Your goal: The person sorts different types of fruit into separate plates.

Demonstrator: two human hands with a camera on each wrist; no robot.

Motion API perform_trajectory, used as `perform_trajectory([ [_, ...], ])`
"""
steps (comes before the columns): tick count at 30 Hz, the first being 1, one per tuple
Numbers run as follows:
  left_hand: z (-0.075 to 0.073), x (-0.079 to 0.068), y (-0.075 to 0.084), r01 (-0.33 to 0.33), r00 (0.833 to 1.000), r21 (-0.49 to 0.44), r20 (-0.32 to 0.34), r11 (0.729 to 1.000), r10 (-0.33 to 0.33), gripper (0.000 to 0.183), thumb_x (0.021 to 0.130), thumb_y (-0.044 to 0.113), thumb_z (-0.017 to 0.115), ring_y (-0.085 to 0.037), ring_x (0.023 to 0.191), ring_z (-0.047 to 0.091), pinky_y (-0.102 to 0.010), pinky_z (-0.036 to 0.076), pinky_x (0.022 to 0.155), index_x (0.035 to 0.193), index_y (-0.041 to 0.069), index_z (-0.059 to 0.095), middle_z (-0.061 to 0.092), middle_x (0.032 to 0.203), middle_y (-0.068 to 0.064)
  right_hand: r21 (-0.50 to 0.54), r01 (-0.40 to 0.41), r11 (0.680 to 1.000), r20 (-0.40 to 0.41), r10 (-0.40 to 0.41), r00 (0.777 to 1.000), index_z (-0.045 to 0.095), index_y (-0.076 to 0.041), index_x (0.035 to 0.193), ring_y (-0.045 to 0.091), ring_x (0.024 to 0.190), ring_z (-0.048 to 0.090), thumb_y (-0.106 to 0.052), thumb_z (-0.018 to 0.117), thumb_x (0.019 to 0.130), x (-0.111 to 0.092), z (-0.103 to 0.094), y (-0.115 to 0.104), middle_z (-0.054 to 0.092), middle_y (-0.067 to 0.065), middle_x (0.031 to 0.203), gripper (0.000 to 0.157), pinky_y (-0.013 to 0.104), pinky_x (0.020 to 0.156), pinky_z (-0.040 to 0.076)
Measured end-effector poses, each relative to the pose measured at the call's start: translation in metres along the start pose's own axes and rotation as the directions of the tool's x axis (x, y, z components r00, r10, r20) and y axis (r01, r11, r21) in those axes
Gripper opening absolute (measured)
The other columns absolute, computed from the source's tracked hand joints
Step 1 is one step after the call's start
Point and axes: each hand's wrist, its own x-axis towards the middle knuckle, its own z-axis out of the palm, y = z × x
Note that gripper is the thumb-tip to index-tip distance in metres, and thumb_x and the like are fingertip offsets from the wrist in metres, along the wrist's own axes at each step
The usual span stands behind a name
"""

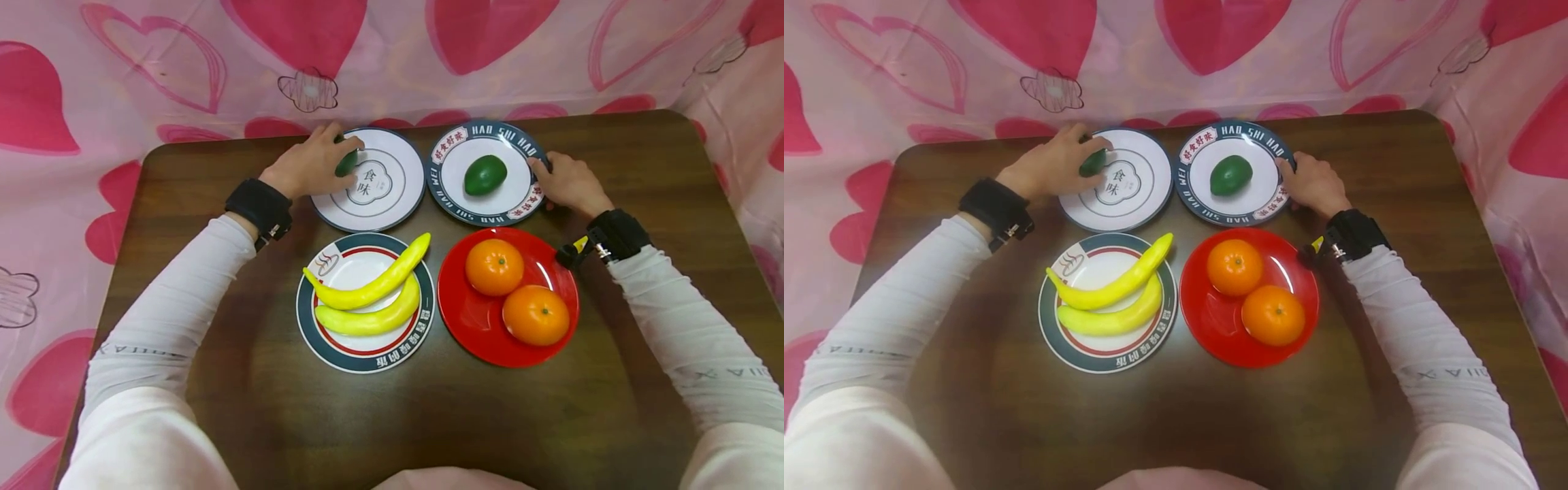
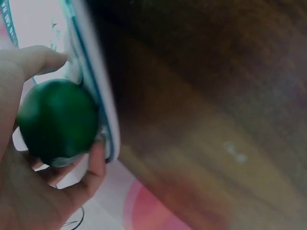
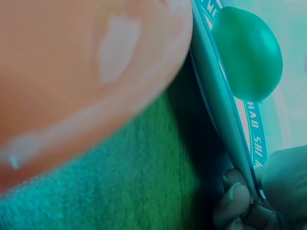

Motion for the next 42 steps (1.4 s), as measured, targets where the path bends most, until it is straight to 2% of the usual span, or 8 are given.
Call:
perform_trajectory([
  [5, 0.009, 0.001, -0.003, -0.042, 0.999, -0.064, -0.033, 0.997, 0.040, 0.063, 0.090, 0.036, 0.060, -0.033, 0.122, 0.034, -0.053, 0.048, 0.095, 0.147, 0.020, 0.039, 0.035, 0.136, -0.019, 0.003, -0.004, 1.000, 0.001, 0.004, 1.000, 0.042, -0.002, 0.122, 0.031, 0.073, 0.057, -0.064, 0.026, 0.096, 0.000, 0.000, -0.003, 0.054, 0.017, 0.086, 0.069, 0.039, 0.064, 0.044],
  [8, 0.011, 0.004, -0.002, -0.056, 0.998, -0.091, -0.024, 0.994, 0.054, 0.060, 0.090, 0.036, 0.059, -0.032, 0.120, 0.035, -0.050, 0.048, 0.096, 0.145, 0.019, 0.039, 0.036, 0.132, -0.018, 0.005, -0.006, 1.000, 0.004, 0.006, 1.000, 0.042, -0.002, 0.123, 0.031, 0.073, 0.057, -0.064, 0.026, 0.096, -0.001, 0.000, -0.004, 0.055, 0.017, 0.087, 0.069, 0.039, 0.064, 0.045],
  [15, 0.003, 0.011, 0.004, -0.075, 0.997, -0.090, 0.018, 0.993, 0.077, 0.060, 0.089, 0.036, 0.061, -0.031, 0.121, 0.037, -0.050, 0.049, 0.095, 0.143, 0.020, 0.039, 0.036, 0.133, -0.018, 0.003, -0.014, 1.000, 0.011, 0.014, 1.000, 0.040, -0.002, 0.127, 0.031, 0.073, 0.057, -0.064, 0.025, 0.096, 0.000, -0.003, -0.008, 0.054, 0.017, 0.084, 0.072, 0.041, 0.066, 0.044],
  [20, -0.007, 0.016, 0.013, -0.137, 0.991, -0.072, -0.022, 0.988, 0.135, 0.061, 0.088, 0.037, 0.064, -0.031, 0.123, 0.038, -0.048, 0.050, 0.094, 0.140, 0.017, 0.039, 0.038, 0.134, -0.017, 0.001, -0.022, 1.000, 0.021, 0.022, 1.000, 0.040, -0.002, 0.128, 0.031, 0.071, 0.058, -0.065, 0.025, 0.096, 0.003, 0.000, -0.010, 0.054, 0.016, 0.081, 0.073, 0.041, 0.068, 0.042],
  [24, -0.018, 0.022, 0.025, -0.218, 0.973, -0.066, -0.092, 0.974, 0.211, 0.060, 0.088, 0.036, 0.062, -0.030, 0.122, 0.040, -0.045, 0.048, 0.097, 0.139, 0.014, 0.038, 0.039, 0.133, -0.016, 0.009, -0.023, 1.000, 0.023, 0.023, 0.999, 0.040, -0.002, 0.130, 0.031, 0.072, 0.058, -0.065, 0.025, 0.096, 0.005, 0.001, -0.012, 0.053, 0.016, 0.083, 0.073, 0.041, 0.068, 0.043],
  [28, -0.026, 0.029, 0.040, -0.251, 0.964, -0.069, -0.110, 0.966, 0.243, 0.061, 0.090, 0.037, 0.058, -0.029, 0.121, 0.040, -0.042, 0.048, 0.097, 0.140, 0.010, 0.035, 0.040, 0.133, -0.016, 0.012, -0.019, 1.000, 0.019, 0.019, 1.000, 0.039, -0.002, 0.131, 0.031, 0.072, 0.058, -0.065, 0.025, 0.095, 0.007, 0.002, -0.014, 0.053, 0.016, 0.083, 0.074, 0.040, 0.068, 0.043],
  [36, -0.030, 0.052, 0.068, -0.258, 0.964, -0.050, -0.070, 0.965, 0.255, 0.062, 0.092, 0.041, 0.054, -0.028, 0.115, 0.046, -0.037, 0.049, 0.096, 0.143, 0.012, 0.032, 0.042, 0.129, -0.017, 0.011, -0.027, 1.000, 0.009, 0.027, 1.000, 0.040, -0.001, 0.130, 0.031, 0.072, 0.058, -0.064, 0.025, 0.096, 0.006, 0.004, -0.013, 0.054, 0.016, 0.083, 0.072, 0.041, 0.068, 0.043],
  [42, -0.031, 0.071, 0.091, -0.314, 0.948, 0.027, -0.047, 0.949, 0.315, 0.061, 0.093, 0.041, 0.052, -0.028, 0.109, 0.045, -0.035, 0.046, 0.094, 0.143, 0.012, 0.034, 0.044, 0.122, -0.018, 0.020, -0.041, 0.999, 0.012, 0.041, 0.999, 0.040, -0.002, 0.130, 0.032, 0.073, 0.058, -0.064, 0.025, 0.096, 0.003, 0.004, -0.014, 0.054, 0.017, 0.083, 0.072, 0.041, 0.070, 0.041],
])
